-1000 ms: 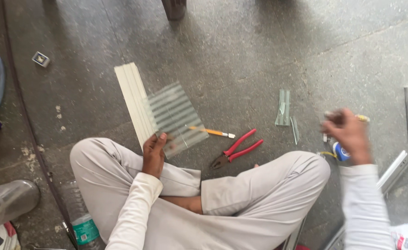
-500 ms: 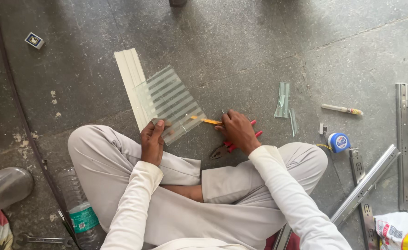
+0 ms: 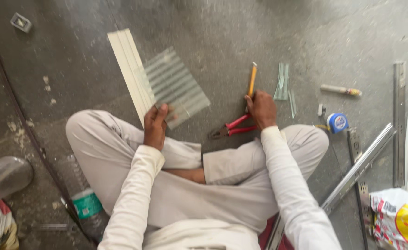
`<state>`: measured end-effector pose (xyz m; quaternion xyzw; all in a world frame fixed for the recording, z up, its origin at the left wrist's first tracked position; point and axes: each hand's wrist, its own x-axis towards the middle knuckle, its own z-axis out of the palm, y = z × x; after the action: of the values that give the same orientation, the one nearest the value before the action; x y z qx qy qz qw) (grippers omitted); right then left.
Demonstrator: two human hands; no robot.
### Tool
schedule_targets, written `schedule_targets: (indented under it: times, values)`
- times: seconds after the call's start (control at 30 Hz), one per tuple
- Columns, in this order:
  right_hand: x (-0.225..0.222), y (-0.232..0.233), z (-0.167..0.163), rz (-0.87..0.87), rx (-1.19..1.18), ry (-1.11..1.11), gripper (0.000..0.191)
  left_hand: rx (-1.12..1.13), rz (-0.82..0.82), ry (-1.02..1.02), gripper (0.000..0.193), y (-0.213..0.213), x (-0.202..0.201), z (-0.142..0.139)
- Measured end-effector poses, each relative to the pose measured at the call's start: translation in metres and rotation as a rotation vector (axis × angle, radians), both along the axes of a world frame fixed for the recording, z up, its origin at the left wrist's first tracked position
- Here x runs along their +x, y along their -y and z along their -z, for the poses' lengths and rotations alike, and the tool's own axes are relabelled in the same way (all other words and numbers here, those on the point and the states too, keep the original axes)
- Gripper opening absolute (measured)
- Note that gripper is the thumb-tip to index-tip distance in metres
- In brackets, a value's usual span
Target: The person sits on the floor and uses a utility knife to score and cut a rectangular piece of glass. They use a white plastic profile as a straightedge guide to ensure a straight cut line. After scoring, the person snaps the glass along the scored line to separate it into two pieces.
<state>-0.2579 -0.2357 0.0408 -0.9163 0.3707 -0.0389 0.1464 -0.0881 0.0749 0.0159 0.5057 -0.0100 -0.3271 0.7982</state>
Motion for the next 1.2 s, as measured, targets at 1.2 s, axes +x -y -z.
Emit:
schedule_targets:
  times: [1.2]
  values:
    - [0.021, -0.145, 0.002, -0.198, 0.282, 0.219, 0.016, 0.398, 0.279, 0.150, 0.036, 0.043, 0.009, 0.000]
